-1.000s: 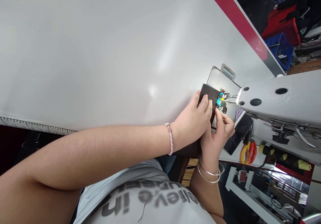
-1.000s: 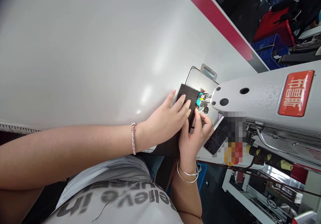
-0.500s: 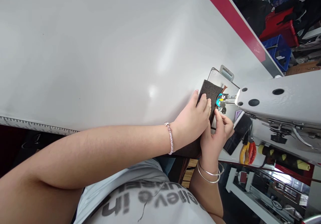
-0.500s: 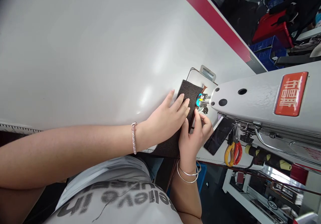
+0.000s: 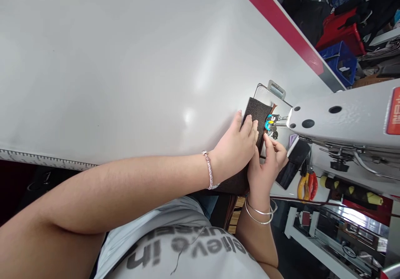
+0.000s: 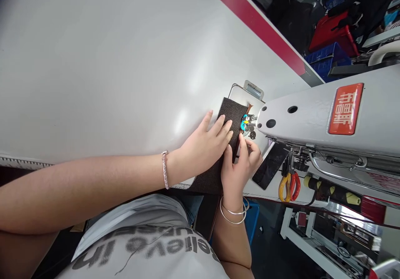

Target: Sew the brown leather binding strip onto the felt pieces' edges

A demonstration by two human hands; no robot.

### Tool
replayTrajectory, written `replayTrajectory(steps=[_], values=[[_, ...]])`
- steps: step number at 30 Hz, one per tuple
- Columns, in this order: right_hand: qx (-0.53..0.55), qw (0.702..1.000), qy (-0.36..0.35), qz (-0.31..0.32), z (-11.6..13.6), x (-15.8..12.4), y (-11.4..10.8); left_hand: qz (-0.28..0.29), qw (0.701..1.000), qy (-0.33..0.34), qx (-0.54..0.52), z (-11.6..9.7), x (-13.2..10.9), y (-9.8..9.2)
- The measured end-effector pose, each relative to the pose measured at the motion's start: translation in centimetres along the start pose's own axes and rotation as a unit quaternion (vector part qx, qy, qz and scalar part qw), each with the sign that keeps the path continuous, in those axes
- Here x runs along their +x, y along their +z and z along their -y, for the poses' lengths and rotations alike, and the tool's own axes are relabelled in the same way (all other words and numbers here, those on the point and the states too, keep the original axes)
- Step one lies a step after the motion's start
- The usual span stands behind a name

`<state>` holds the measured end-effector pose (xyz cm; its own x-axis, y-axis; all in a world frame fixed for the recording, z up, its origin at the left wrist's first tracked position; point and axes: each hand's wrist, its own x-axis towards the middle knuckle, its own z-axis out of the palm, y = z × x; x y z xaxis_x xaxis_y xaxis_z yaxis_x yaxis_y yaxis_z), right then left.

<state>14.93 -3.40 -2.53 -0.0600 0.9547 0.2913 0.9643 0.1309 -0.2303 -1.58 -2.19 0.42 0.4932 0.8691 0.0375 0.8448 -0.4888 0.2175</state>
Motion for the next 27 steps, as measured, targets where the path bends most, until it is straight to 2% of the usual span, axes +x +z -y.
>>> replayTrajectory(steps=[18,22,27], values=[[0.003,1.000,-0.007,0.003,0.1,-0.1,0.0,0.003,1.000,-0.028,0.009,-0.4,0.0,-0.2],[0.015,0.997,-0.072,0.032,0.7,0.0,-0.6,0.021,0.998,-0.053,0.000,-1.0,-0.4,-1.2],[0.053,0.979,-0.175,0.095,1.1,-0.4,-1.3,0.043,0.995,-0.090,-0.005,-1.4,-1.1,-3.0]])
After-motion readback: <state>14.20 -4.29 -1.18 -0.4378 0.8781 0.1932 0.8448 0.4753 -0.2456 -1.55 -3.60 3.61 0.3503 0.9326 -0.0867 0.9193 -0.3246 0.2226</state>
